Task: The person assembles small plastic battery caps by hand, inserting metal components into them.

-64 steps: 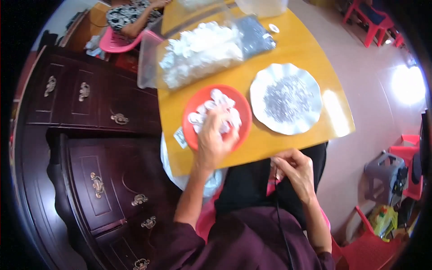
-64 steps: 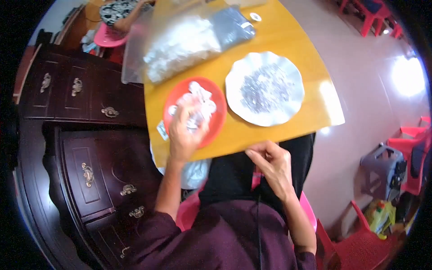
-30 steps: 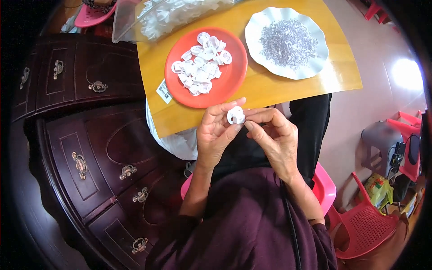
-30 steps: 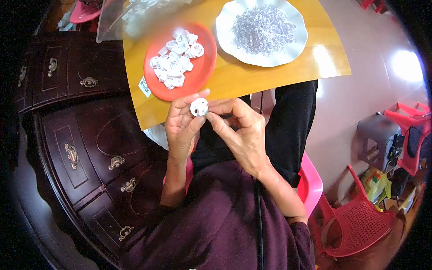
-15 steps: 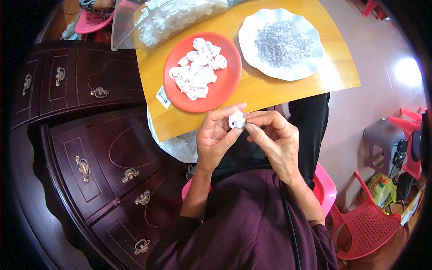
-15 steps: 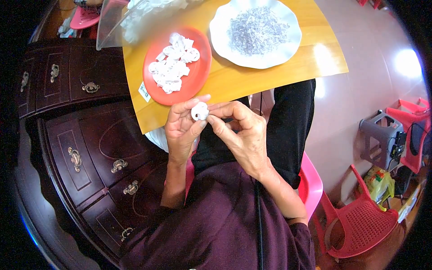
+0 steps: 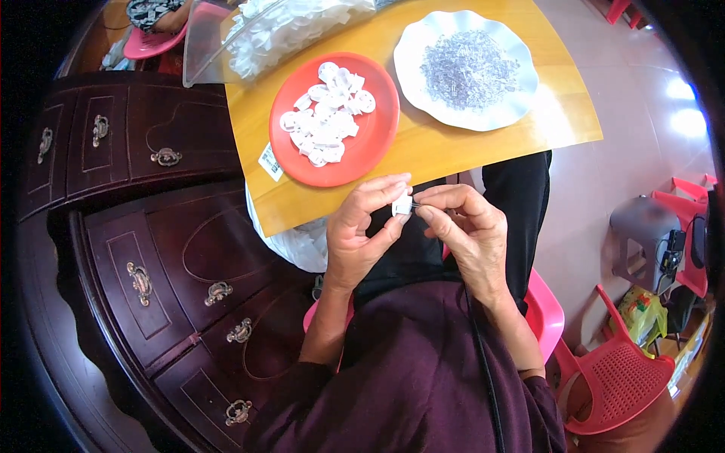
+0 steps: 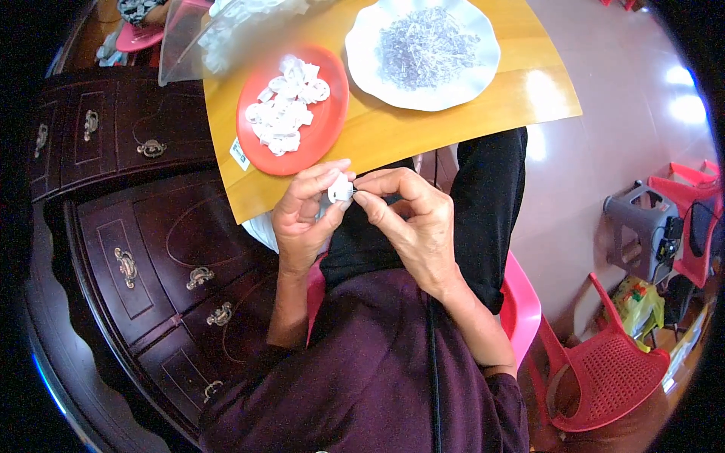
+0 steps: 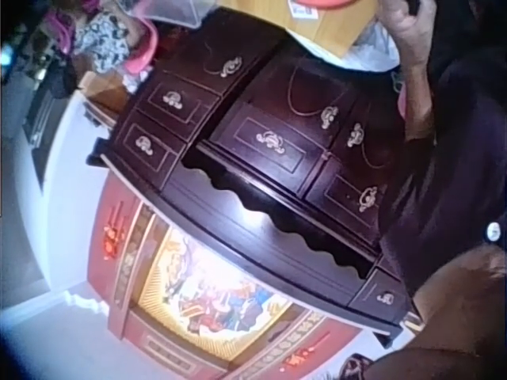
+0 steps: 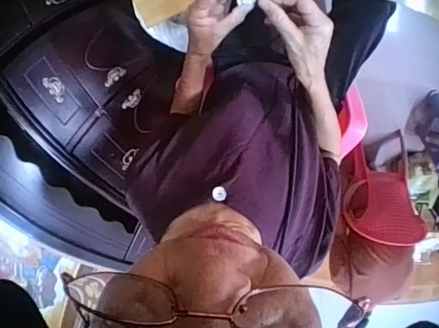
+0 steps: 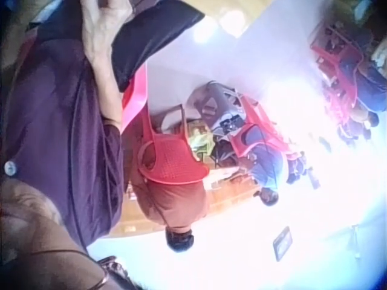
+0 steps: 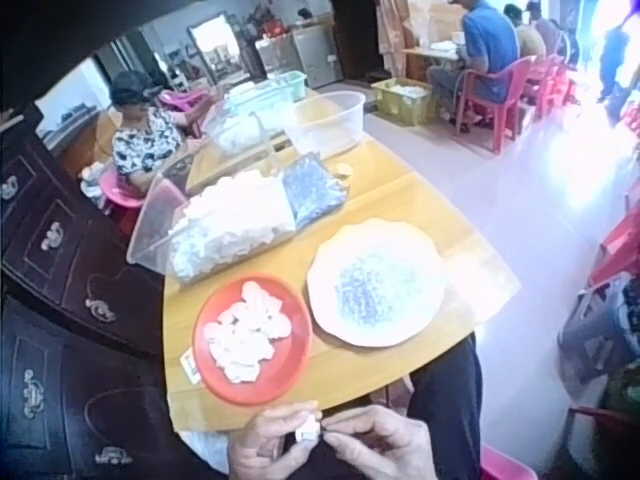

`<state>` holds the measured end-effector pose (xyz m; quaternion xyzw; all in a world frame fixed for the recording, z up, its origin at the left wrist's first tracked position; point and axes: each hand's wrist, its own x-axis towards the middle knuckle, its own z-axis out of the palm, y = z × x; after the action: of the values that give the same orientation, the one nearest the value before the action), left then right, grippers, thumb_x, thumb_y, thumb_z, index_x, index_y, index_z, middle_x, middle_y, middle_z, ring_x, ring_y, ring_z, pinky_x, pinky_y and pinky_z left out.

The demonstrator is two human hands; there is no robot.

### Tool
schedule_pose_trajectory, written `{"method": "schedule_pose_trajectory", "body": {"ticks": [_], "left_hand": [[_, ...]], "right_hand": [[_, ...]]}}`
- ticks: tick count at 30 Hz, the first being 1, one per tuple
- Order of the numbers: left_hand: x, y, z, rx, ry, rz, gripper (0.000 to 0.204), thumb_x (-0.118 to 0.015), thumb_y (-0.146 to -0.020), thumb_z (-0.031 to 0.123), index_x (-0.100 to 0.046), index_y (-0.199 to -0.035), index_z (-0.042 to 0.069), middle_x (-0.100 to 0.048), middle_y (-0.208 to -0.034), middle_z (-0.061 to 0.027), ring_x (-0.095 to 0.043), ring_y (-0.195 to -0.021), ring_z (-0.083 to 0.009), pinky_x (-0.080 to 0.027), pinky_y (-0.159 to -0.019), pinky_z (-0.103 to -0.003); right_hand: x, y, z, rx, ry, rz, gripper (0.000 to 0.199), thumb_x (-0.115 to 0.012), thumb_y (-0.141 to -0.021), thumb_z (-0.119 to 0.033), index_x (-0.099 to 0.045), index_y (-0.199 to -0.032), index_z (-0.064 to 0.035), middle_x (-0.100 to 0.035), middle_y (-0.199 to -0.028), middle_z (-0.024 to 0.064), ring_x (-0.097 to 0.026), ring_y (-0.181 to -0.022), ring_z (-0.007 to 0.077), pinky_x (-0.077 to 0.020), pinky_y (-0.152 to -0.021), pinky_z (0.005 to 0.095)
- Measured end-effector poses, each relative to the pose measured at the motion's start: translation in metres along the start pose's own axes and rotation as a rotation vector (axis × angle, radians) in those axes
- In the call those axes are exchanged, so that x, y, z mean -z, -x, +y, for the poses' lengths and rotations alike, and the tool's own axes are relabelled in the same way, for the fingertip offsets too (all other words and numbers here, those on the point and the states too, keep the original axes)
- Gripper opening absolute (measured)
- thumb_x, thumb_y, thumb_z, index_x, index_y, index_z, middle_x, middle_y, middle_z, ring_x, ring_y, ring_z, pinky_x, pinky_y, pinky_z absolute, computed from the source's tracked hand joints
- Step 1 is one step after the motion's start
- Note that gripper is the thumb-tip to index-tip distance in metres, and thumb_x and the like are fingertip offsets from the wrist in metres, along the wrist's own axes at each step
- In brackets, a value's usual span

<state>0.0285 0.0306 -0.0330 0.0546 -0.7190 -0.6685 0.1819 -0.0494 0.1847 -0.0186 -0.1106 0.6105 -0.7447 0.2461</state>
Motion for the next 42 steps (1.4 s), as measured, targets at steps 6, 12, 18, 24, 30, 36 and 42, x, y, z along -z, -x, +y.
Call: {"method": "schedule_pose_trajectory", "body": {"ticks": [6,12,18,24,30,36,42], "left_hand": [[-0.003,-0.002,0.012,-0.01,-0.21,-0.022,0.039,-0.067,-0.077,-0.014,-0.064,-0.113,0.001,-0.065,-0.121,-0.0157,-0.065,-0.109,-0.0244,-0.051,-0.095,-0.032],[-0.008,-0.001,0.017,-0.015,-0.227,-0.033,0.038,-0.069,-0.076,-0.012,-0.065,-0.112,0.001,-0.065,-0.121,-0.0148,-0.065,-0.109,-0.0241,-0.051,-0.094,-0.032],[-0.004,-0.001,0.034,0.045,-0.203,-0.116,0.039,-0.071,-0.08,-0.007,-0.065,-0.118,0.001,-0.063,-0.123,-0.0141,-0.064,-0.109,-0.0225,-0.053,-0.09,-0.031],[0.003,0.003,0.033,0.149,0.086,-0.156,0.038,-0.07,-0.085,-0.004,-0.062,-0.122,-0.001,-0.059,-0.128,-0.0159,-0.062,-0.109,-0.0202,-0.054,-0.091,-0.031],[-0.003,0.007,0.03,0.164,0.112,-0.113,0.039,-0.072,-0.083,-0.005,-0.063,-0.121,-0.001,-0.06,-0.126,-0.0167,-0.062,-0.112,-0.0226,-0.053,-0.094,-0.033],[-0.006,0.003,0.027,0.061,-0.101,-0.148,0.039,-0.078,-0.077,-0.001,-0.068,-0.114,0.001,-0.066,-0.12,-0.0129,-0.066,-0.107,-0.0228,-0.053,-0.091,-0.032],[-0.003,-0.006,0.021,0.064,-0.164,-0.251,0.037,-0.074,-0.077,-0.009,-0.066,-0.113,-0.003,-0.061,-0.122,-0.0189,-0.062,-0.115,-0.0307,-0.051,-0.098,-0.04]], "right_hand": [[0.003,0.003,0.0,-0.047,-0.071,0.008,0.008,-0.072,-0.087,-0.004,-0.069,-0.094,-0.0006,-0.07,-0.099,0.0071,-0.063,-0.077,0.0084,-0.0501,-0.062,0.0214],[0.007,0.006,0.003,0.042,0.035,-0.017,0.009,-0.072,-0.086,-0.003,-0.069,-0.094,-0.002,-0.068,-0.097,0.0067,-0.062,-0.08,0.0081,-0.0478,-0.061,0.0202],[0.012,0.011,-0.013,-0.18,-0.145,-0.06,0.013,-0.072,-0.088,-0.005,-0.068,-0.1,-0.0006,-0.068,-0.098,0.0041,-0.059,-0.075,0.0047,-0.048,-0.062,0.018],[0.018,0.012,-0.015,-0.254,-0.236,-0.085,0.012,-0.071,-0.089,-0.006,-0.069,-0.1,-0.0013,-0.067,-0.098,0.0036,-0.058,-0.074,0.0037,-0.0483,-0.062,0.0173],[0.025,0.012,-0.012,-0.17,-0.16,-0.115,0.007,-0.072,-0.089,-0.007,-0.069,-0.093,-0.0021,-0.068,-0.094,0.0034,-0.057,-0.07,0.0027,-0.0465,-0.059,0.0168],[0.03,0.012,-0.011,-0.133,-0.08,-0.125,0.007,-0.073,-0.088,-0.007,-0.069,-0.091,-0.002,-0.068,-0.087,0.0024,-0.055,-0.061,0.0022,-0.0444,-0.053,0.017],[0.034,0.008,-0.006,-0.131,-0.035,-0.111,0.007,-0.072,-0.089,-0.007,-0.069,-0.092,-0.0018,-0.069,-0.085,0.0021,-0.055,-0.061,0.0026,-0.045,-0.054,0.0176]]}}
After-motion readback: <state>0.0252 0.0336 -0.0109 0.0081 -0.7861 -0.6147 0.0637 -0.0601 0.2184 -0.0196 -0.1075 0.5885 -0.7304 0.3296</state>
